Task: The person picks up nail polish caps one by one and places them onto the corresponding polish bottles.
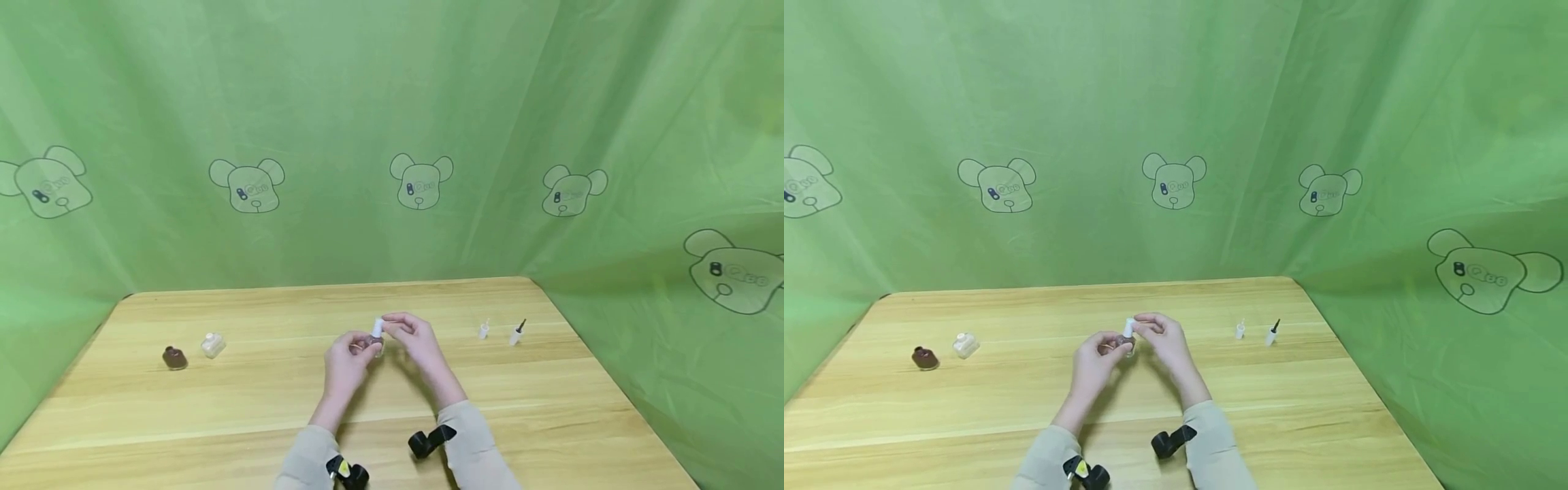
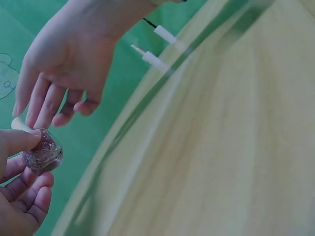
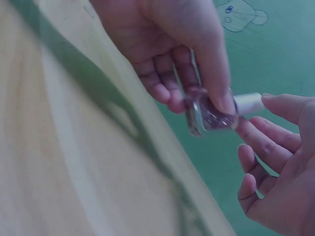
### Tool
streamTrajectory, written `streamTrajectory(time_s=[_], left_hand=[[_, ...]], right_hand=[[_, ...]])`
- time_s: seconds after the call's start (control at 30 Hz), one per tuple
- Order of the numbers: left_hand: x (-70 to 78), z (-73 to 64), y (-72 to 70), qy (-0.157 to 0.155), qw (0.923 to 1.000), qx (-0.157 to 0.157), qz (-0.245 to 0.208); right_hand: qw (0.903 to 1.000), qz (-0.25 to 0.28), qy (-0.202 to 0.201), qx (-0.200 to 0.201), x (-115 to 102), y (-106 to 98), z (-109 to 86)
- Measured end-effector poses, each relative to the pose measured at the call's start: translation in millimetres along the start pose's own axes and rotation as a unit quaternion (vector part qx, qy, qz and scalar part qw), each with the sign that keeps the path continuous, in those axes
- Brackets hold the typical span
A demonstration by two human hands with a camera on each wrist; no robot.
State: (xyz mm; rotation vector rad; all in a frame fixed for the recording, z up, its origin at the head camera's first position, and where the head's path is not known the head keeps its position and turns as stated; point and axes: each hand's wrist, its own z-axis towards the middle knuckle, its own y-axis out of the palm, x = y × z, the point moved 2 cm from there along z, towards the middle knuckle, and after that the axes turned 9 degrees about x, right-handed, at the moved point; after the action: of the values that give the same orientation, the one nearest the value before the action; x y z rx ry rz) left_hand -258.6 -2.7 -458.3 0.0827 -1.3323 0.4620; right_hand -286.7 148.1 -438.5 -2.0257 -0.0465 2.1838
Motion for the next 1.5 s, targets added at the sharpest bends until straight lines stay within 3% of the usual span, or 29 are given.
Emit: streamTrajectory(time_s=[0.6, 0.87, 1.2, 1.5], left_hand=[[-12.2, 31.9, -33.0, -0.038, 0.9982, 0.037, -0.027], [-24.7, 49.4, -52.1, -0.052, 0.9969, 0.056, -0.016], [-46.7, 71.6, -73.0, -0.066, 0.9962, 0.057, 0.006], [-63.0, 92.3, -93.6, -0.071, 0.9968, 0.038, 0.006]], right_hand=[[0.9976, -0.027, -0.035, 0.053, -27, -59, 6.2], [0.9962, -0.005, -0.022, 0.084, -35, -81, 7.7], [0.9908, 0.031, -0.021, 0.130, -42, -106, 5.0], [0.9746, 0.102, -0.057, 0.191, -41, -130, 5.3]])
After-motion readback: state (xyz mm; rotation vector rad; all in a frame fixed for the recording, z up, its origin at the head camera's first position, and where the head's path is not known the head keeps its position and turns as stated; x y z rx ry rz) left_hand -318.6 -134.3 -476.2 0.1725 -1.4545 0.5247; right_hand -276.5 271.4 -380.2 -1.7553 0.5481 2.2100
